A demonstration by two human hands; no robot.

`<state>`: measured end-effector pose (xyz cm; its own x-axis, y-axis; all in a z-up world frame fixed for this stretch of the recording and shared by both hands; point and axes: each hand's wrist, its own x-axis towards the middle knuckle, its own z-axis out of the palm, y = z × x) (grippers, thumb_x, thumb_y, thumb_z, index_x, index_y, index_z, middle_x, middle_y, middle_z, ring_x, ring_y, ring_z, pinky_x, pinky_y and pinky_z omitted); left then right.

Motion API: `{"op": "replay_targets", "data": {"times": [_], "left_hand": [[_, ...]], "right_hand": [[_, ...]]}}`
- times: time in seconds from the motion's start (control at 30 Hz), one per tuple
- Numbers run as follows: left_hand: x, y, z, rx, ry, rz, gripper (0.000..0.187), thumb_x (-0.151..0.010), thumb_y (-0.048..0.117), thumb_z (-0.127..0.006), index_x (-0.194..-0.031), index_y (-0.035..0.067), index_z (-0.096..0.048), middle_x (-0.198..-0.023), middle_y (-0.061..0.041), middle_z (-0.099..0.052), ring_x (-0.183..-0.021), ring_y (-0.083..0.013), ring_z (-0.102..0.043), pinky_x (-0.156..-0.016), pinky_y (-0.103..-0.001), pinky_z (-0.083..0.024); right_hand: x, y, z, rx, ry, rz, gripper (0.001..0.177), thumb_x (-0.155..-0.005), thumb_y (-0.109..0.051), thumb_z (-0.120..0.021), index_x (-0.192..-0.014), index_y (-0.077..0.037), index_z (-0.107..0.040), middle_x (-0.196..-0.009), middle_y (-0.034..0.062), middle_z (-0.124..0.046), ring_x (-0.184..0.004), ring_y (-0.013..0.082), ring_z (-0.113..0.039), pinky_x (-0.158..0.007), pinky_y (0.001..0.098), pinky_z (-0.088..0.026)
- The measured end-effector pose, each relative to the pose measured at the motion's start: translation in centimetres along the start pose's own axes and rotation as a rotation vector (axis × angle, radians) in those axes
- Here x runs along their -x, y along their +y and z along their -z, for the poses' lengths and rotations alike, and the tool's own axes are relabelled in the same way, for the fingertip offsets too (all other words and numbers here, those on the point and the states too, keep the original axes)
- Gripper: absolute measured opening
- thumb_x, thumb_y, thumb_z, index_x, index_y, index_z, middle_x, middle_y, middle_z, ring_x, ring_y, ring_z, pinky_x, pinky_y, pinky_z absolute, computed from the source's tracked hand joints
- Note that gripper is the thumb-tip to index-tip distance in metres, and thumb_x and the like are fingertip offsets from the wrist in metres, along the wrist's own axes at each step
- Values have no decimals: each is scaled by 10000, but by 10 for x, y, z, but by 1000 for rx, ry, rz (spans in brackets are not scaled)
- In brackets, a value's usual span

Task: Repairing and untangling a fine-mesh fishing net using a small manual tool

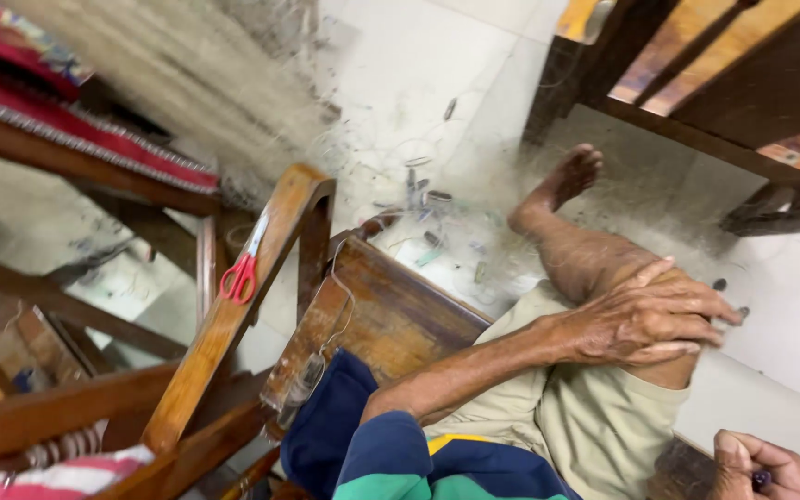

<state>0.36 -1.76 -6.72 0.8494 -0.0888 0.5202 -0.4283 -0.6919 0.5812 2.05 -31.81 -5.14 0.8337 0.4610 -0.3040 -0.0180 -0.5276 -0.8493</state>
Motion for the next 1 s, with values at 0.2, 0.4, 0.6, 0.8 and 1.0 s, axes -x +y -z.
{"op": "replay_targets", "data": {"times": [0.2,0.4,0.6,0.8,1.0], "left_hand": [[80,63,145,-219,422,176,226,-971,54,-795,-1185,45,-720,-1324,-132,-703,-1289,-301,-667,-1241,-612,-393],[284,54,252,-982,656,939,247,-1047,200,-574,-1224,59,-672,-1171,-160,-677,-1086,-316,-607,-906,-449,-476],[386,37,286,-1142,488,1203,321,-968,32,-679,-1287,60,-680,-1120,-152,-687,-1029,-299,-601,-845,-449,-524],[390,46,293,-897,446,1009,233,-1002,82,-670,-1218,20,-733,-1103,-163,-621,-1037,-337,-540,-917,-451,-440],[435,35,307,-1079,173,824,321,-1129,157,-684,-1397,7,-779,-1066,-210,-737,-913,-404,-618,-879,-488,-484]], "right_hand": [[10,-46,-20,150,248,55,347,-1160,-381,-674,-1157,-33,-677,-645,-2,-331,-562,42,-250,-478,228,-110],[4,-10,-26,32,262,179,327,-1187,-352,-683,-1140,-28,-661,-710,8,-403,-618,43,-250,-585,247,-122],[-3,-10,-12,19,181,150,302,-1187,-321,-679,-1164,-20,-660,-696,-11,-394,-600,20,-249,-535,214,-124],[17,-49,-36,45,487,396,185,-1241,-37,-731,-1187,139,-719,-1072,217,-668,-948,234,-598,-845,313,-446],[28,-83,-29,104,475,263,104,-1027,-101,-693,-963,-21,-710,-884,68,-651,-780,147,-568,-736,272,-438]]}}
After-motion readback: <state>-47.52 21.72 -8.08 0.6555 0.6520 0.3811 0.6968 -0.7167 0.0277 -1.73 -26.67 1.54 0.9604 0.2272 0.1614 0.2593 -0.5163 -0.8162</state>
